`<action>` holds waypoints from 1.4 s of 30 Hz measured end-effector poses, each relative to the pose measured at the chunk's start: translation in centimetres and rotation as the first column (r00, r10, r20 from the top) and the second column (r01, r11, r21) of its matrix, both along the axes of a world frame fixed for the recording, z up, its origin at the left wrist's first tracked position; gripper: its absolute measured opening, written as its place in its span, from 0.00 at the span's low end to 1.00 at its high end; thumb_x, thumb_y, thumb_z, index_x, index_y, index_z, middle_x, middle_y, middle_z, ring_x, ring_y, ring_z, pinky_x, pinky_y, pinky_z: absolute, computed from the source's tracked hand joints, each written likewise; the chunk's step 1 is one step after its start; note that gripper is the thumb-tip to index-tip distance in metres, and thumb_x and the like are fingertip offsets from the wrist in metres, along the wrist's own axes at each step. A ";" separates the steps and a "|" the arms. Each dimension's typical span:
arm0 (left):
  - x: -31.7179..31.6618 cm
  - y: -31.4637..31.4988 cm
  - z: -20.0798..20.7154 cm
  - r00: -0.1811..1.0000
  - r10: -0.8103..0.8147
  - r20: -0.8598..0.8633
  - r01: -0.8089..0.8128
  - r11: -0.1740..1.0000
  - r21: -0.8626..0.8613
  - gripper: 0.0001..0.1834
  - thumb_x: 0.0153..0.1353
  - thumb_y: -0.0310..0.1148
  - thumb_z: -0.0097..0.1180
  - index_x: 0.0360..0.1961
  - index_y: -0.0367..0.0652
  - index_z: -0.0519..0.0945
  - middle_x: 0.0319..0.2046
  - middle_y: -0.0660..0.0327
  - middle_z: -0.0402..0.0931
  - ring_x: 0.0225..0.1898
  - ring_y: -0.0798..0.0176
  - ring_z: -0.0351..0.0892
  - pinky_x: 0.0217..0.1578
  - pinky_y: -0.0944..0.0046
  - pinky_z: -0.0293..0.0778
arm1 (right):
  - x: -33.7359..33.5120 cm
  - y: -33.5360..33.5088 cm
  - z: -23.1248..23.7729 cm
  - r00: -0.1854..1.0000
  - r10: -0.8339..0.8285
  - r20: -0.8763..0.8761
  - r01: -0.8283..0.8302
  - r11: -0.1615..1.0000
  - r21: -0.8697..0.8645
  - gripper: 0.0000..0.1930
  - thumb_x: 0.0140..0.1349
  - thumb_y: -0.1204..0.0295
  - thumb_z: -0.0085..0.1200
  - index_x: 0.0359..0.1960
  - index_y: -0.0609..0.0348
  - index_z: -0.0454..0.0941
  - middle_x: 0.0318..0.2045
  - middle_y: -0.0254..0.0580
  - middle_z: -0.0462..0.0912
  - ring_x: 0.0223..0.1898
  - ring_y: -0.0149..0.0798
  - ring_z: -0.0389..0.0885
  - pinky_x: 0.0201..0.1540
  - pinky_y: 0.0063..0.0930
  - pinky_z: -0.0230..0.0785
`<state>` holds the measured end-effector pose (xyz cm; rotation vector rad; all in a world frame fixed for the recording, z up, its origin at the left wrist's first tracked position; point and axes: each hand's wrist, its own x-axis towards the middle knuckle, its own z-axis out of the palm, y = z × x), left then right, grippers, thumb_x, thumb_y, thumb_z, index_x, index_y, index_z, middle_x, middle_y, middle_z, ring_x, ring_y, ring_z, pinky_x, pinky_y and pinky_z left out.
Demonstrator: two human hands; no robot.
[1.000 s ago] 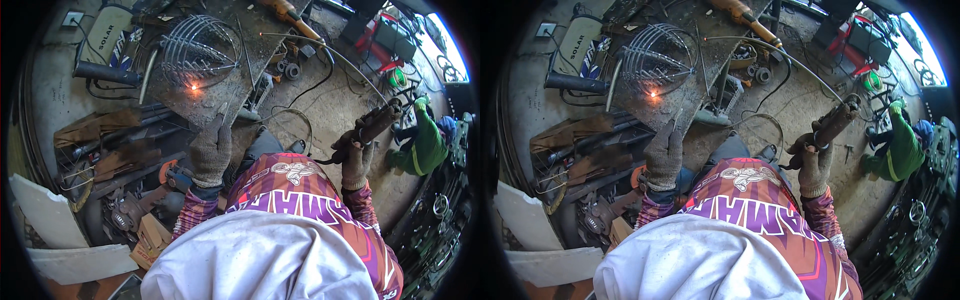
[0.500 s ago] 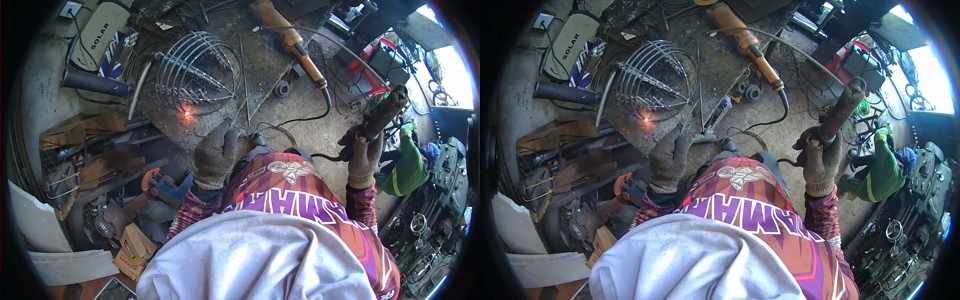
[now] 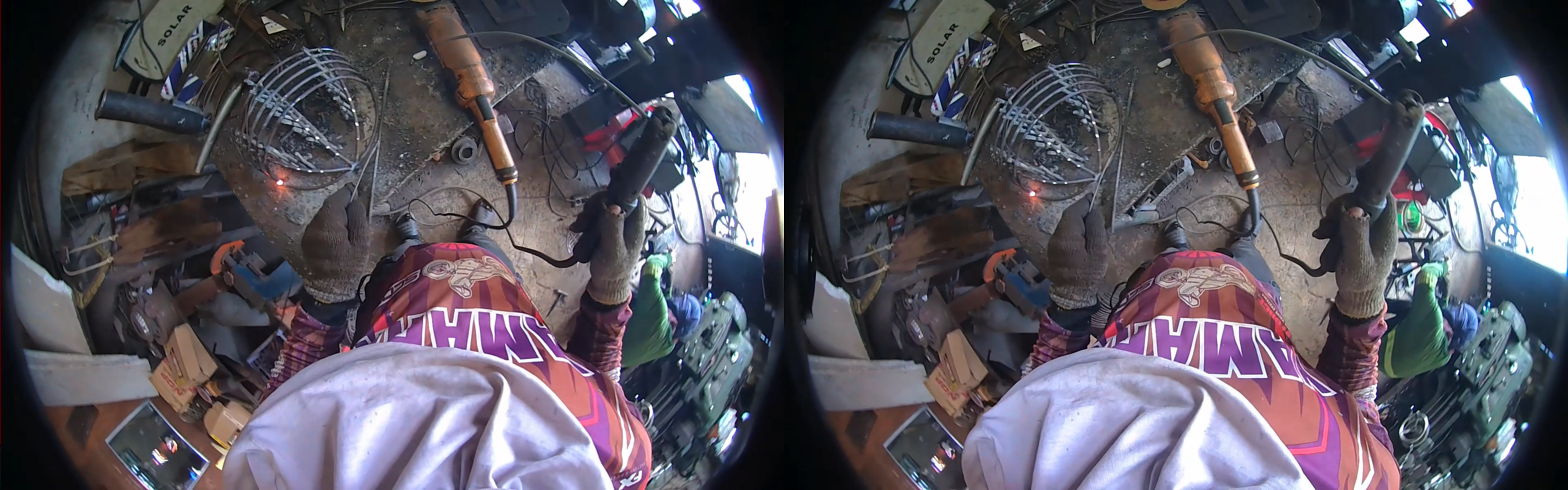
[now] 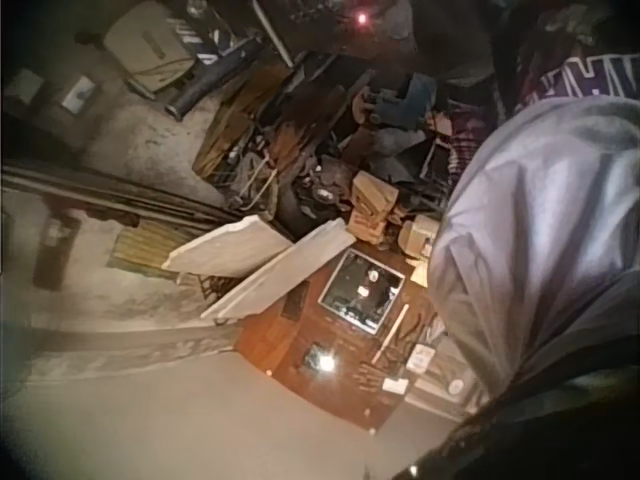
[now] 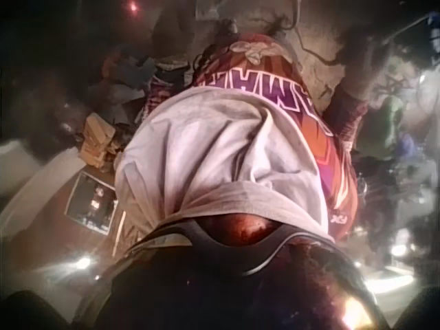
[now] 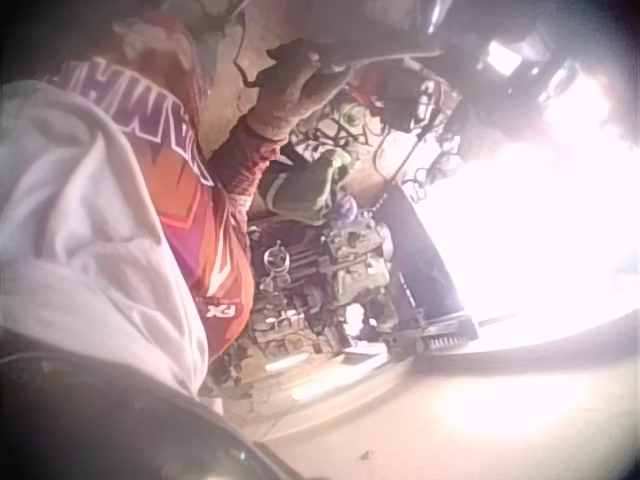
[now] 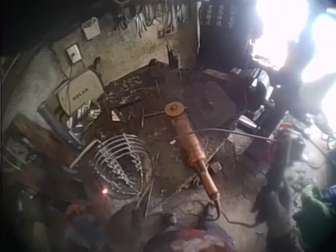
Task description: The person shapes a curved metal cage by hammering a metal bar against it and using an angle grinder to smooth parts of the structure. The person then welds the metal bars together with a welding torch, and finishes by smoothing the welded joints with the angle grinder.
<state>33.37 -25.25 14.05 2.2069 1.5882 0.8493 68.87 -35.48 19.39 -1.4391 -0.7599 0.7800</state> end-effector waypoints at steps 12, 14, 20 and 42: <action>6.6 -0.1 0.4 0.910 0.263 -0.320 -0.338 0.918 -0.208 0.24 0.62 0.44 0.66 0.58 0.49 0.80 0.37 0.51 0.84 0.35 0.49 0.85 0.38 0.53 0.79 | 7.9 8.3 0.4 0.940 0.338 -0.050 -0.342 0.934 -0.106 0.22 0.72 0.68 0.56 0.63 0.66 0.68 0.36 0.37 0.79 0.31 0.26 0.80 0.31 0.23 0.77; 6.7 -0.3 0.9 0.893 0.255 -0.370 -0.363 0.895 -0.260 0.26 0.61 0.45 0.67 0.58 0.47 0.80 0.38 0.49 0.85 0.37 0.48 0.86 0.38 0.53 0.79 | 7.6 9.5 0.8 0.935 0.355 0.022 -0.349 0.927 -0.135 0.21 0.72 0.64 0.57 0.60 0.63 0.70 0.33 0.32 0.78 0.28 0.25 0.78 0.30 0.20 0.72; 6.4 -1.2 0.5 0.895 0.245 -0.374 -0.338 0.917 -0.210 0.26 0.62 0.43 0.66 0.58 0.43 0.79 0.39 0.47 0.84 0.38 0.46 0.86 0.38 0.53 0.80 | 7.2 11.2 0.3 0.919 0.393 0.034 -0.384 0.911 -0.150 0.24 0.72 0.63 0.57 0.61 0.66 0.68 0.33 0.36 0.79 0.29 0.27 0.79 0.29 0.22 0.74; 5.6 -2.2 0.9 0.909 0.282 -0.309 -0.374 0.878 -0.300 0.15 0.66 0.34 0.60 0.52 0.42 0.82 0.42 0.44 0.84 0.45 0.39 0.84 0.42 0.48 0.79 | 7.7 9.5 -2.8 0.897 0.425 -0.124 -0.430 0.903 -0.021 0.24 0.71 0.64 0.59 0.61 0.66 0.68 0.36 0.37 0.79 0.30 0.27 0.79 0.32 0.22 0.77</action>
